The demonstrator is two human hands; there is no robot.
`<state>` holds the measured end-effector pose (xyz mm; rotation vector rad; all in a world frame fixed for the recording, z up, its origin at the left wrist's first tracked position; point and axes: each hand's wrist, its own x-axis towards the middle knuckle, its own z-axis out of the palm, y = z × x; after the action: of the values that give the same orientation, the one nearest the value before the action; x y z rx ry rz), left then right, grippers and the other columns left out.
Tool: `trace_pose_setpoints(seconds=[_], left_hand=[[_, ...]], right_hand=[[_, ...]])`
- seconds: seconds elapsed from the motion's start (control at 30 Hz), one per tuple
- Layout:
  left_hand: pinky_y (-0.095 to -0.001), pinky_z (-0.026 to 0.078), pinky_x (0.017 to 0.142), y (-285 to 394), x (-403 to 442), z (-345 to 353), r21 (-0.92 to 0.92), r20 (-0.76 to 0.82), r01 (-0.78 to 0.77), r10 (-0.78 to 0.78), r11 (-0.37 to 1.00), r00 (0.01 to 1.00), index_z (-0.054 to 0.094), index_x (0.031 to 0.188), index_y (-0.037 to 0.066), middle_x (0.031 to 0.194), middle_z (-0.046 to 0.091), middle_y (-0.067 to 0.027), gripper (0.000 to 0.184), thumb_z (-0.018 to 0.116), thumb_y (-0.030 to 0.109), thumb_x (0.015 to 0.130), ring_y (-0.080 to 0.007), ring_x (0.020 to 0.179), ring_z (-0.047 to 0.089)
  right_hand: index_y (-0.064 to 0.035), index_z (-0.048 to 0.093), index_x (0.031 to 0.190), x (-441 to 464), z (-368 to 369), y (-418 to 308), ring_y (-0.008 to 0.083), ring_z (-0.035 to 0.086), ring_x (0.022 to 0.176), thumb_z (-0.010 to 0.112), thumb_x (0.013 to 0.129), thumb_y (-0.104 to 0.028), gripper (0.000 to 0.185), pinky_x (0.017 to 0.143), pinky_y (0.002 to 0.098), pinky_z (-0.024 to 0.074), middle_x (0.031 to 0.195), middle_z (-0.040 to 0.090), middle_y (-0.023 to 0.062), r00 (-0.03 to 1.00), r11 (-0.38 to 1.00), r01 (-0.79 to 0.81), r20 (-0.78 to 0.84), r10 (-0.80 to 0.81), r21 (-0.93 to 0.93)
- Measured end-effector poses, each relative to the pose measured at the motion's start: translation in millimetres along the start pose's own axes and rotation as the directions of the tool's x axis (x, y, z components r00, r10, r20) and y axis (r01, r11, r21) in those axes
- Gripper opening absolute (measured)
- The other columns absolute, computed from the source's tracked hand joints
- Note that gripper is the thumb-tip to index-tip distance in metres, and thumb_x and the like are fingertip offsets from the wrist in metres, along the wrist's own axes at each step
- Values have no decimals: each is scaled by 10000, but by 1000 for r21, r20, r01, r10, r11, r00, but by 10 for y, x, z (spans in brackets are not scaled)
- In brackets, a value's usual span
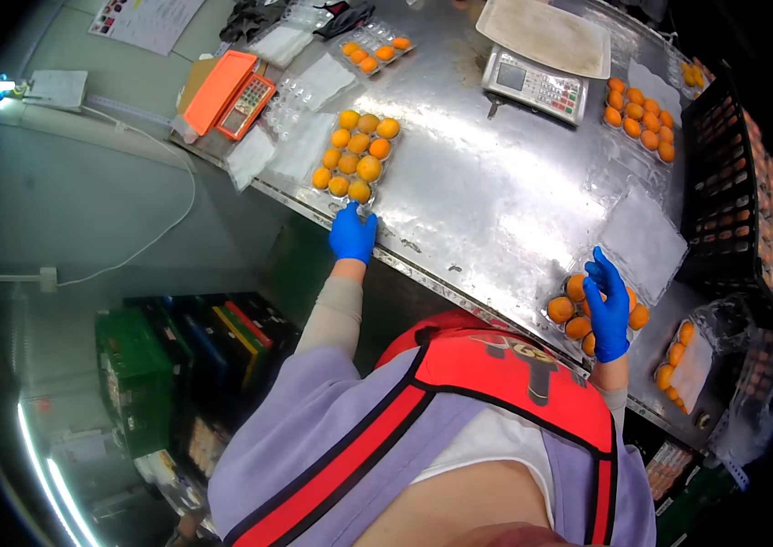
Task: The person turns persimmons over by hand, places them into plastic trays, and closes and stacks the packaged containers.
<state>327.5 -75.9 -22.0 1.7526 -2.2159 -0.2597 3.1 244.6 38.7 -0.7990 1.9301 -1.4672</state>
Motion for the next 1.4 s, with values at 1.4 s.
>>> trace_pose_setpoints(seconds=[1.4], left_hand=[[-274,503,542,1229,-941,507,-587,801,727,126,356,585,239,1384,45,855,591,-129,662,531,-38,795,-162,630,597]], right_hand=[[-133,563,1111,202,1329,193,303,603,723,594,805,-335,368,629,420,481,826,619,109,946,709,321,253,-205,-627]])
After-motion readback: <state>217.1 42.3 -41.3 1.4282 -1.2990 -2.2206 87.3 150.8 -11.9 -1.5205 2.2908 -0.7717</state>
